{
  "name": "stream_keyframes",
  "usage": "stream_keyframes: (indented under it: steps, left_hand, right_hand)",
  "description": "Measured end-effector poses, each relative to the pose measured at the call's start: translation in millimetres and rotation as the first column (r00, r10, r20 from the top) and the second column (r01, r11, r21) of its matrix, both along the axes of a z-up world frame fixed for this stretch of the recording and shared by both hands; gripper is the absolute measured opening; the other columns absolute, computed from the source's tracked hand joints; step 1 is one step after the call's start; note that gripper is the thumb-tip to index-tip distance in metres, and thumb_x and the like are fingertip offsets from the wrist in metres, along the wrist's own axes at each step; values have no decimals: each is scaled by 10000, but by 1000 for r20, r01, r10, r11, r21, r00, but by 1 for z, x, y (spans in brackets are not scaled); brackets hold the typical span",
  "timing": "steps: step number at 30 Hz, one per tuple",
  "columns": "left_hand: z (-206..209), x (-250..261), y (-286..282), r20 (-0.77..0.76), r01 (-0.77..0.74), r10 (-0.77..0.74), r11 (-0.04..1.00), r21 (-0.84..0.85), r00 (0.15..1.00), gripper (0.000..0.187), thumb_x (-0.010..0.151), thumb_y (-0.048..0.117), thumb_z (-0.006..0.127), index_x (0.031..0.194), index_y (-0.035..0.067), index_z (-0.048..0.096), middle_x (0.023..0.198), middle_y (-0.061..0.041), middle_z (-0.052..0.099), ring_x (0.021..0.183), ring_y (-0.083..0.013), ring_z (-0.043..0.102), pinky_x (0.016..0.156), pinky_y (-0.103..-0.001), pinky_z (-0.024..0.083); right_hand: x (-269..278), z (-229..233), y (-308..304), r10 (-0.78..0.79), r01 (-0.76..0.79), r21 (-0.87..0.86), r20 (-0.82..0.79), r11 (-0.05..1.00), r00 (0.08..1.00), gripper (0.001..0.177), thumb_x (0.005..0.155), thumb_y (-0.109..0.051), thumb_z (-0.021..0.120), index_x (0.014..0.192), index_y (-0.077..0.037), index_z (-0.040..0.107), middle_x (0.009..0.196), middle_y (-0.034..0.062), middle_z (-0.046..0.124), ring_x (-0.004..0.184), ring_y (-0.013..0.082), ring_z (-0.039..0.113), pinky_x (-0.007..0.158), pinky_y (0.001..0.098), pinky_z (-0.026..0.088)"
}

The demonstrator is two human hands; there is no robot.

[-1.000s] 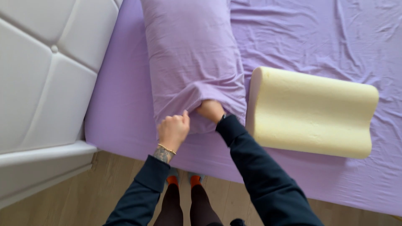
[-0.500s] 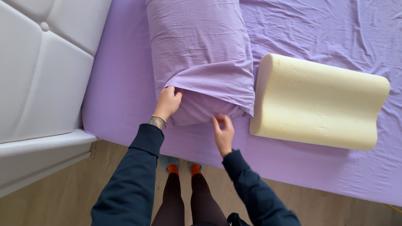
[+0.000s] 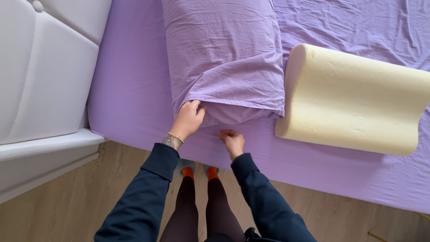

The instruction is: The person removes a purple pillowcase from a pillow, then places the same pillowcase onto a different, contoured yellow pillow. The person adjusts the fabric to fit the new pillow and places it on the bed.

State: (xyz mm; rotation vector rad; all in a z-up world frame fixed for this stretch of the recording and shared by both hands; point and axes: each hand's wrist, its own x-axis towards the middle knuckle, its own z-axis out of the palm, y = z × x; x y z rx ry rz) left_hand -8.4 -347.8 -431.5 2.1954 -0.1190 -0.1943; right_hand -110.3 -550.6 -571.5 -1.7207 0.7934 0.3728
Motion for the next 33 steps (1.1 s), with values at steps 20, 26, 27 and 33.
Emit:
stream_keyframes:
  steps: [20,26,27,33]
  left_hand:
    - [-7,0,-37,238,32,-77,982,186,968,266,925,145,582,1145,57,704,1026,-188,724,916,-399,690,814,-495,549]
    - [-13,25,-72,240,42,-95,976,216,966,211,975,198,596,1099,67,704,998,-192,727,892,-416,683,804,-527,532]
    - [-15,30,-79,264,15,-81,970,243,961,215,962,206,607,1090,62,702,985,-192,729,876,-416,686,783,-530,534]
    - [-27,31,-96,399,-68,-141,881,468,906,346,844,131,627,1185,89,672,1049,-180,726,1000,-368,701,907,-488,542]
  right_hand:
    - [-88,54,-175,650,-923,-343,-664,175,370,132,832,-158,678,918,-159,777,996,100,765,1001,314,716,868,419,587]
    - [19,146,-95,869,-632,-630,151,452,471,387,825,-15,640,1201,-99,673,1356,101,627,1192,329,612,980,410,510]
    - [31,153,-85,865,-585,-642,303,495,399,419,852,-10,629,1267,-65,635,1381,160,600,1233,365,585,1010,423,489]
    - [111,142,-70,781,-456,-634,499,624,375,447,950,6,558,1396,-4,532,1386,264,566,1300,449,536,1096,471,445]
